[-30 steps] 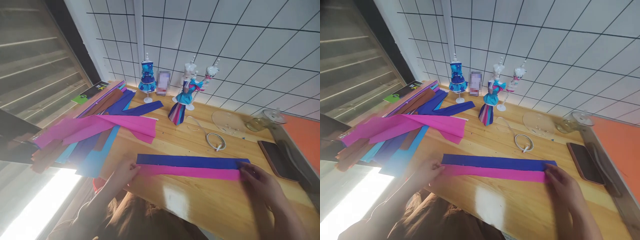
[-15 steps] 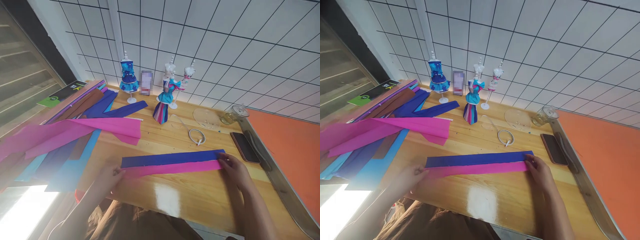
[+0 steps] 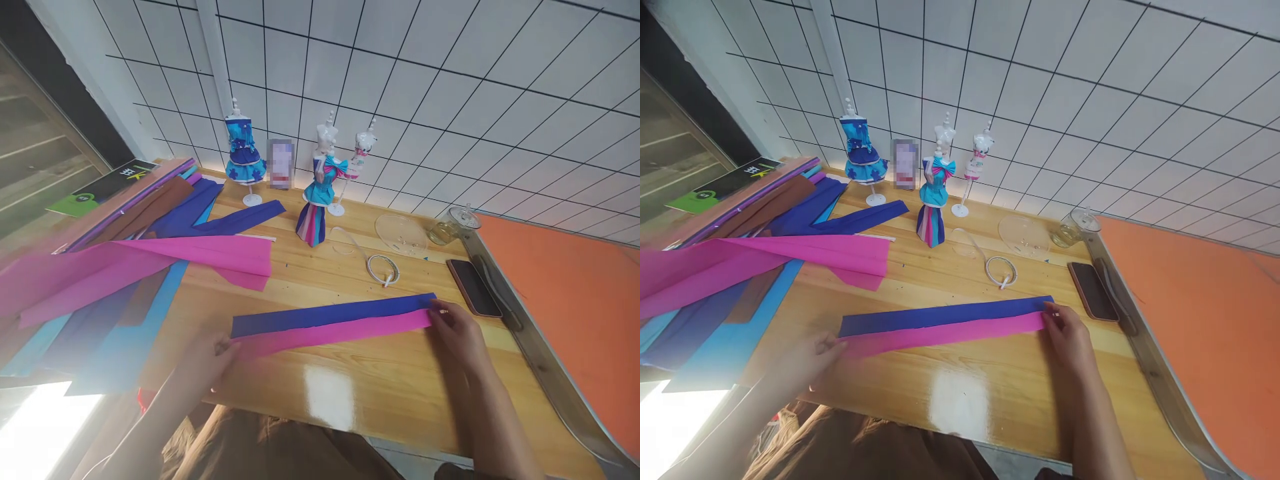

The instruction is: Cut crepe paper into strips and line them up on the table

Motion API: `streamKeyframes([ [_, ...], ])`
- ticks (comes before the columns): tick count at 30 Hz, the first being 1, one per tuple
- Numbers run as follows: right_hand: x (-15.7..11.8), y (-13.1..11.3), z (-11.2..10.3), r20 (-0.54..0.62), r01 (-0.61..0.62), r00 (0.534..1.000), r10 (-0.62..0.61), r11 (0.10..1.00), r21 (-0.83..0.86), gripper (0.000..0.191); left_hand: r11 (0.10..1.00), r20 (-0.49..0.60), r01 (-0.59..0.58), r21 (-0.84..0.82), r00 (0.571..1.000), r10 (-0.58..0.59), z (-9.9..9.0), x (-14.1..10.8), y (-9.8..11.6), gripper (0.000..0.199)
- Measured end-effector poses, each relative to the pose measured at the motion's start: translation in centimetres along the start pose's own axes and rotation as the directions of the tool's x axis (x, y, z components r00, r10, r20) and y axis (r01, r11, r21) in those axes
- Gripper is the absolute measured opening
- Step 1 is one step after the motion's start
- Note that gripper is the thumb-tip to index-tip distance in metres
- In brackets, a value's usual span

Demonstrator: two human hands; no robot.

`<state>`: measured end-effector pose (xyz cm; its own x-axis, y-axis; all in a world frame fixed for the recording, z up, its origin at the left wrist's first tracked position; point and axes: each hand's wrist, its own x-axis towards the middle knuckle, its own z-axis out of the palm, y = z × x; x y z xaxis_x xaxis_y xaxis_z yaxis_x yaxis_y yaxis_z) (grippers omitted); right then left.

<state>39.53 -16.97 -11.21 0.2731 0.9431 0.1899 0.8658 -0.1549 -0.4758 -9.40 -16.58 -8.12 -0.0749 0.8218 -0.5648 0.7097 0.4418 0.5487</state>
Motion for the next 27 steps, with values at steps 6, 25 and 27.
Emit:
streamKeyframes([
  [6,0.0,0.1,0.4,0.026,0.116,0.993,-0.114,0.988,-0.107,0.036,1.000,-0.026,0.007,0.011,1.000,-0.006,-0.3,-0.6,0.9,0.029],
  [25,-2.3,0.1,-0.7,0.005,0.278,0.956,-0.292,0.906,-0.319,0.036,0.999,0.033,0.039,0.009,0.999,-0.040,-1.2,-0.6,-0.1,0.030],
  [27,-2.7,-0.3,-1.0,-0.009,0.307,0.946,-0.323,0.906,-0.293,0.034,0.999,0.032,0.033,0.019,0.999,-0.033,-1.2,-0.5,-0.3,0.030],
])
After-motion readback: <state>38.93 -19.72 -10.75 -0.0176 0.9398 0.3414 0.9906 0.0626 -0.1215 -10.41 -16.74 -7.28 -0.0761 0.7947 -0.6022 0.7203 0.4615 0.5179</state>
